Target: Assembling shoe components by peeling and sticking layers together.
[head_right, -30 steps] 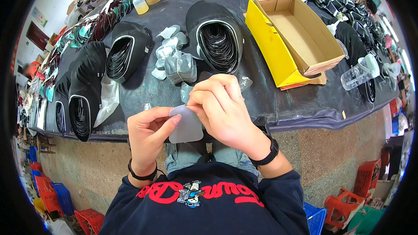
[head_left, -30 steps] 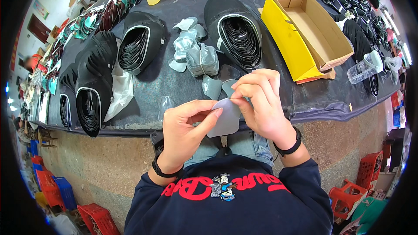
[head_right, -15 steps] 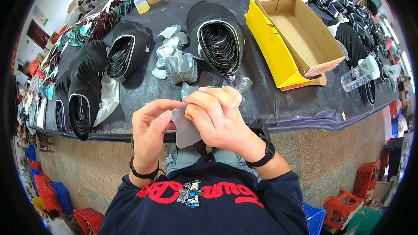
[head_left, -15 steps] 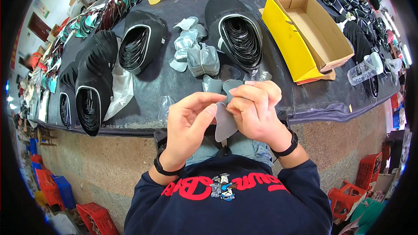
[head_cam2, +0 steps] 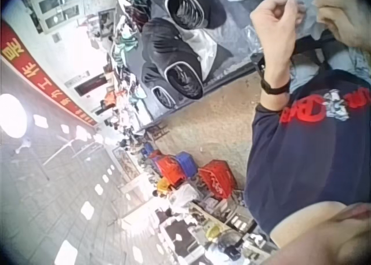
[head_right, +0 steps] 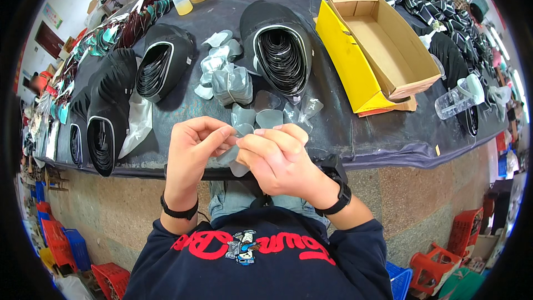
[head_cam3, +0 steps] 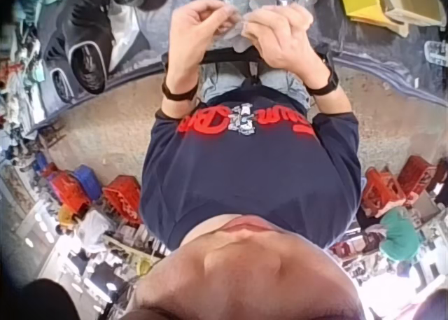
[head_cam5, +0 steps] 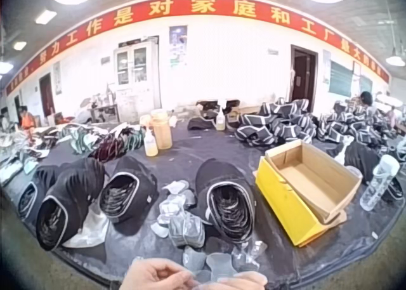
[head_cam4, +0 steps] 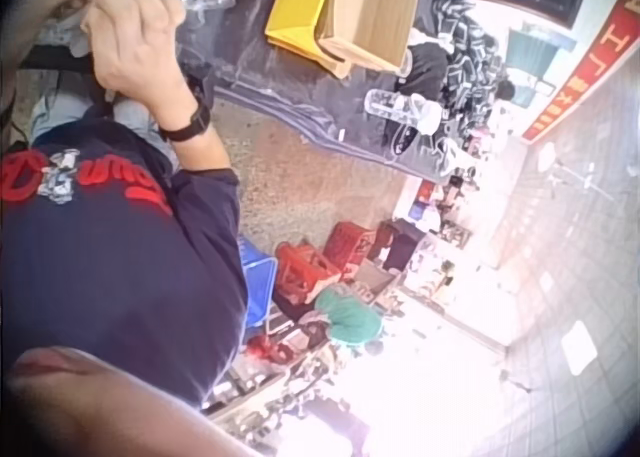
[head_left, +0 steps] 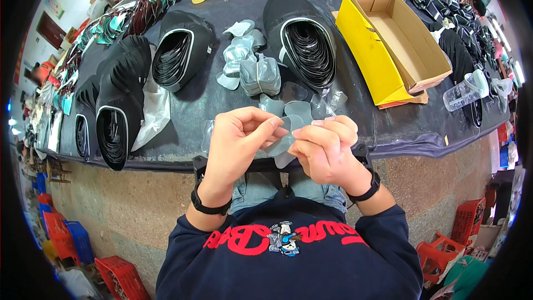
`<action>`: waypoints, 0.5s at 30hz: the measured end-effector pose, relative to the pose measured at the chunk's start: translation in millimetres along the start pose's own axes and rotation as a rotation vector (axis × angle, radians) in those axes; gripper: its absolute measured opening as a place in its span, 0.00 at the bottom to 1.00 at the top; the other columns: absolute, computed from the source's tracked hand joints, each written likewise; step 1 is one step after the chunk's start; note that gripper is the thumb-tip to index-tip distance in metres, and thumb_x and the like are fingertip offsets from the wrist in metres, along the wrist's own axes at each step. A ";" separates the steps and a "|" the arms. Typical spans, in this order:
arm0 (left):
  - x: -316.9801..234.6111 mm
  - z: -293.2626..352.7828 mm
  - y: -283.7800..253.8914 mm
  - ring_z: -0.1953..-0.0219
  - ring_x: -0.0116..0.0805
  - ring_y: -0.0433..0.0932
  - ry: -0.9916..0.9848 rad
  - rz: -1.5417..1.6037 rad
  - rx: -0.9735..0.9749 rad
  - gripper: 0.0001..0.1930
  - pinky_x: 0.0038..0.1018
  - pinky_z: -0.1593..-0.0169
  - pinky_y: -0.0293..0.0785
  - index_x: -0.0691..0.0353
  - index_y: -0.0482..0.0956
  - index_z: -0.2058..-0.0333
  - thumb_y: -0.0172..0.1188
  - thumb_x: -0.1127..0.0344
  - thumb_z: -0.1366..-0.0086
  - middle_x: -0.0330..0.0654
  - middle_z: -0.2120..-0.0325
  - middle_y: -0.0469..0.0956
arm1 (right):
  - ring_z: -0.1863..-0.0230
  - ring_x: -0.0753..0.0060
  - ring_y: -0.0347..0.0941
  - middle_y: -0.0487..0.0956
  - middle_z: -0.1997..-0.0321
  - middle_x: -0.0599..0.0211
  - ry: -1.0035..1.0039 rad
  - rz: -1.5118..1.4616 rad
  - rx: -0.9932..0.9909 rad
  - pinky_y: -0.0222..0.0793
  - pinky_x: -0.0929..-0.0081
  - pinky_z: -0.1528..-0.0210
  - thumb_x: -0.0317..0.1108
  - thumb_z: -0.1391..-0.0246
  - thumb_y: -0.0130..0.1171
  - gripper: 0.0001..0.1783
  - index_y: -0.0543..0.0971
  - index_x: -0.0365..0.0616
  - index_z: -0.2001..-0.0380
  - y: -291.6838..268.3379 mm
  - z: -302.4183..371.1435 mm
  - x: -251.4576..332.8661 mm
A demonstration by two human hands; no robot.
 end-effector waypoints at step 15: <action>36.2 -25.5 -62.8 0.80 0.27 0.76 0.104 -0.244 -0.438 0.08 0.18 0.75 0.71 0.71 0.77 0.69 0.55 0.70 0.41 0.42 0.81 0.77 | 0.66 0.64 0.66 0.74 0.62 0.60 0.215 -0.533 -0.068 0.59 0.70 0.60 0.22 0.56 0.54 0.11 0.64 0.44 0.70 -21.6 19.2 -5.6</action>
Point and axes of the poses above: each hand's wrist, its own z-axis away from the middle knuckle, its own y-axis out of the palm, x = y × z, the point moved 2 cm from there along -z, towards the middle knuckle
